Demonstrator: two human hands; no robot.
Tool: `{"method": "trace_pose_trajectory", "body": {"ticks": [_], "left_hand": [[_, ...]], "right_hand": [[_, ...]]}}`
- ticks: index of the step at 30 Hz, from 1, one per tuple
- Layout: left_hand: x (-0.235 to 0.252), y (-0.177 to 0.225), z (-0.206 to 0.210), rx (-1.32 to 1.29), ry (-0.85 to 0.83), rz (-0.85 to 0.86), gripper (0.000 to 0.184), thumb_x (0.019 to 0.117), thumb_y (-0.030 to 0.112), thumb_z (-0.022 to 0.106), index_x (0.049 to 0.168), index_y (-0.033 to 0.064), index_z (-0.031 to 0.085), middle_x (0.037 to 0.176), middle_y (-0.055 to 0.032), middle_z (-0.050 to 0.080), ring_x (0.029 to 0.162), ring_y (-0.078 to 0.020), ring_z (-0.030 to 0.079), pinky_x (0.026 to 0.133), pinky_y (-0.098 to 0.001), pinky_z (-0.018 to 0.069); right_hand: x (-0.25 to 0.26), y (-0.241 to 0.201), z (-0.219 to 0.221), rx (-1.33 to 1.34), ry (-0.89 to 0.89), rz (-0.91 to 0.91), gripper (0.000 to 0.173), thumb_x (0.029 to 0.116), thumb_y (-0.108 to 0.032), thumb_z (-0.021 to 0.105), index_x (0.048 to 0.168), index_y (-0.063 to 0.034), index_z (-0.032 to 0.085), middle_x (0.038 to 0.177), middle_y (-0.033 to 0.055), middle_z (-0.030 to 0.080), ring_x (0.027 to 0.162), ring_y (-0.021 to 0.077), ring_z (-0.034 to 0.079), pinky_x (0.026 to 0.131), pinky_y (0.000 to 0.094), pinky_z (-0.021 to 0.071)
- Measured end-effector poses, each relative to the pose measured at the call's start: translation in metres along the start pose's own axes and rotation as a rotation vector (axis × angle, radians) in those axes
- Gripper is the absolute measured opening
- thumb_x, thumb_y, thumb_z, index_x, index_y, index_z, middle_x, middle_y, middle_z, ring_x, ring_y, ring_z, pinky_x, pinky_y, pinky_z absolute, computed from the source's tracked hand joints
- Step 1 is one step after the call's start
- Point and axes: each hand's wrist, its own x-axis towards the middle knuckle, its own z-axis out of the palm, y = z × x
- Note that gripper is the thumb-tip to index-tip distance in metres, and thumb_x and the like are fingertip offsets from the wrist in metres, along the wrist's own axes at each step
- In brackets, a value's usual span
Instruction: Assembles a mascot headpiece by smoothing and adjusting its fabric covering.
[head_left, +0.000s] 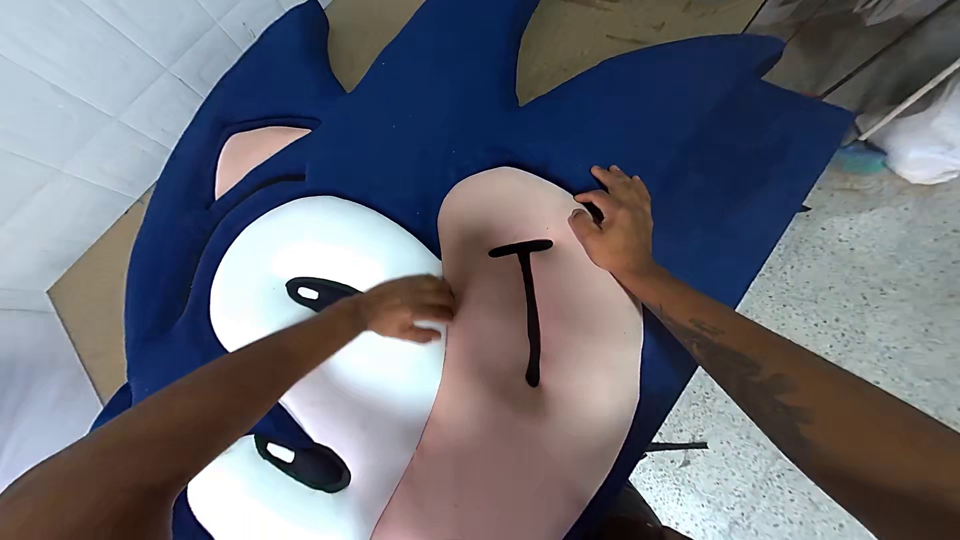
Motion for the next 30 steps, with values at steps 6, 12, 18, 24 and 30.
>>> {"method": "trace_pose_trajectory", "body": {"ticks": [6, 12, 18, 24, 30], "left_hand": [[-0.007, -0.093, -0.085, 0.422, 0.262, -0.817, 0.059, 0.1052, 0.054, 0.040, 0.153, 0.0210, 0.048, 0.168, -0.0060, 0.029, 0.157, -0.0344, 0.020, 0.124, -0.0646, 0.0167], [0.004, 0.064, 0.010, 0.044, 0.009, -0.025, 0.033, 0.1026, 0.041, 0.051, 0.109, 0.0192, 0.075, 0.122, 0.0002, 0.070, 0.128, -0.0185, 0.059, 0.113, -0.0421, 0.0461], [0.037, -0.024, -0.009, 0.050, 0.080, -0.355, 0.024, 0.0962, 0.038, 0.065, 0.098, 0.0159, 0.074, 0.114, -0.0054, 0.070, 0.119, -0.0246, 0.062, 0.106, -0.0500, 0.0478], [0.020, -0.052, -0.064, 0.348, 0.419, -0.918, 0.054, 0.1037, 0.049, 0.045, 0.146, 0.0170, 0.056, 0.162, -0.0118, 0.039, 0.154, -0.0344, 0.026, 0.124, -0.0615, 0.0230], [0.005, 0.028, 0.024, 0.053, 0.082, -0.208, 0.033, 0.1003, 0.046, 0.055, 0.113, 0.0218, 0.073, 0.127, 0.0006, 0.069, 0.131, -0.0196, 0.057, 0.114, -0.0458, 0.0436]], "right_hand": [[-0.003, -0.001, 0.002, 0.012, 0.001, 0.000, 0.038, 0.0986, -0.044, 0.049, 0.116, -0.0224, 0.074, 0.156, -0.0010, 0.050, 0.153, 0.0205, 0.031, 0.128, 0.0517, 0.0156], [-0.002, 0.001, 0.000, 0.005, 0.004, 0.016, 0.036, 0.0980, -0.044, 0.050, 0.115, -0.0230, 0.074, 0.155, -0.0023, 0.051, 0.153, 0.0197, 0.032, 0.128, 0.0500, 0.0166], [-0.003, 0.001, -0.002, 0.004, -0.014, 0.007, 0.036, 0.0987, -0.044, 0.050, 0.116, -0.0226, 0.074, 0.155, -0.0024, 0.050, 0.153, 0.0189, 0.031, 0.129, 0.0501, 0.0159], [-0.002, 0.001, 0.001, 0.030, 0.002, 0.009, 0.035, 0.0981, -0.042, 0.051, 0.114, -0.0221, 0.074, 0.155, -0.0015, 0.051, 0.153, 0.0196, 0.032, 0.128, 0.0501, 0.0164], [-0.001, 0.008, -0.006, 0.030, -0.016, -0.013, 0.032, 0.0987, -0.042, 0.056, 0.115, -0.0227, 0.075, 0.153, -0.0030, 0.053, 0.151, 0.0202, 0.035, 0.128, 0.0518, 0.0202]]}}
